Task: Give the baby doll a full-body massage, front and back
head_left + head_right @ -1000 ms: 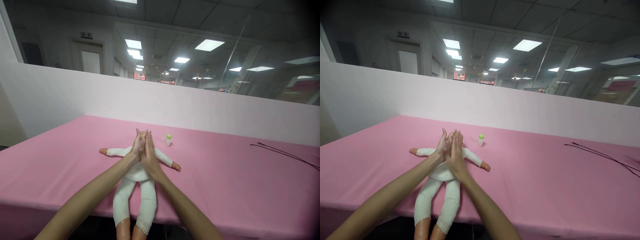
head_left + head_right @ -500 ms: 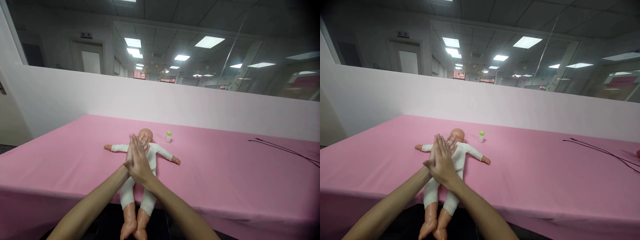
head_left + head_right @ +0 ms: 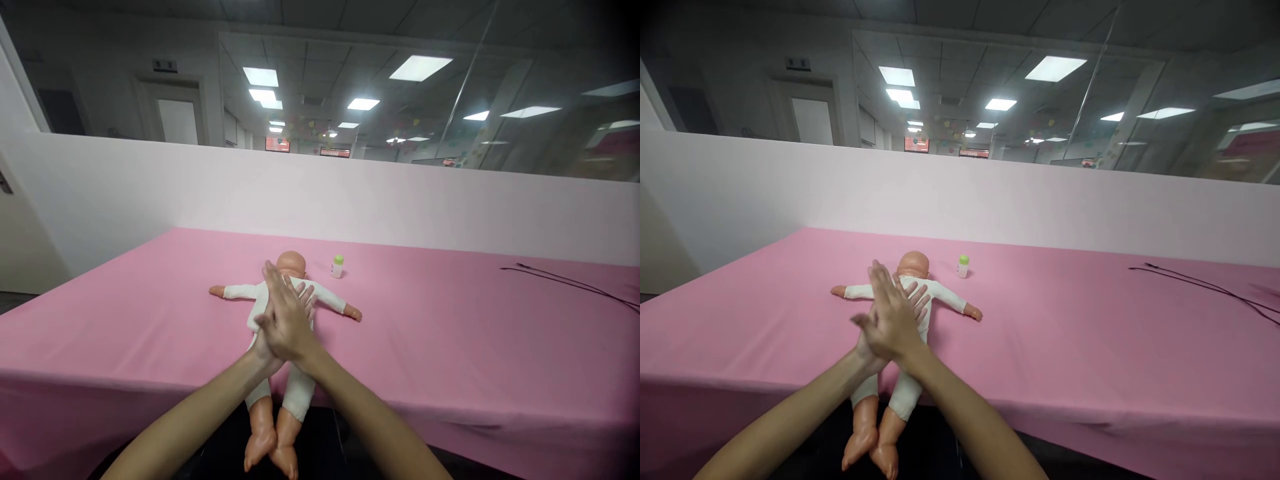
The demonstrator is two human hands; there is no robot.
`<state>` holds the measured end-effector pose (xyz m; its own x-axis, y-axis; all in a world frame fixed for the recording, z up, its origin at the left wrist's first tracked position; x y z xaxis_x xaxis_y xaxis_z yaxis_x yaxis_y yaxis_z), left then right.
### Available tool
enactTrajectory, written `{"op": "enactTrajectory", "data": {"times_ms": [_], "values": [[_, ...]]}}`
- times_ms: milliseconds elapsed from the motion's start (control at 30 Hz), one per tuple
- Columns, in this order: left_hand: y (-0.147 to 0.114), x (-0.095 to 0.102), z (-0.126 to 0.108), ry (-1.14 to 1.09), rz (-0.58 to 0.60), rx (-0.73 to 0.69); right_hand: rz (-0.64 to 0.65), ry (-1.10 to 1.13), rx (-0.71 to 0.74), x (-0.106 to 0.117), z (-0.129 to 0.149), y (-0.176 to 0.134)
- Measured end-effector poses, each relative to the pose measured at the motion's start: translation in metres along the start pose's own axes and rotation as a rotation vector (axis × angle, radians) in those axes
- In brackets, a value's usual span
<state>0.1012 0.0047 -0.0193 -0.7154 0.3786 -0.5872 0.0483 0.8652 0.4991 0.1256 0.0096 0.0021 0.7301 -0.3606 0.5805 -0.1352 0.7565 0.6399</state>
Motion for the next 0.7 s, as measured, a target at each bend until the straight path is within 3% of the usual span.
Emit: {"op": "enactTrajectory", "data": {"times_ms": [67, 133, 233, 300, 400, 467, 700], "values": [[0.005, 0.011, -0.005, -0.004, 0.120, 0.127, -0.004, 0.051, -0.112, 0.011, -0.019, 0.021], [0.020, 0.029, -0.013, 0.082, 0.230, 0.142, -0.014, 0.071, -0.251, 0.022, -0.047, 0.038], [0.056, 0.060, -0.015, 0.474, 0.365, -0.018, -0.020, -0.025, -0.421, 0.031, -0.091, 0.053], [0.082, 0.080, -0.007, 0.792, 0.392, -0.128, 0.018, -0.164, -0.474, 0.031, -0.114, 0.056], [0.111, 0.107, 0.011, 1.247, 0.382, -0.196, 0.095, -0.399, -0.493, 0.024, -0.133, 0.053], [0.122, 0.120, 0.023, 1.423, 0.404, -0.169, 0.117, -0.515, -0.476, 0.016, -0.138, 0.050], [0.122, 0.132, 0.045, 1.626, 0.457, -0.082, 0.123, -0.616, -0.445, -0.014, -0.146, 0.043]]}}
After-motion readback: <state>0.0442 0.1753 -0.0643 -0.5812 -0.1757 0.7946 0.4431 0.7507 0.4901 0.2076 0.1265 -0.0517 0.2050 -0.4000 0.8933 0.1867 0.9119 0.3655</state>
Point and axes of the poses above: each hand's wrist, its own y-axis towards the middle knuckle, its own x-axis out of the back of the hand, z = x × y, the point moved 2 cm from there along y, towards the middle knuckle, and after that the axes turned 13 degrees about -x, right-handed, at the moved point
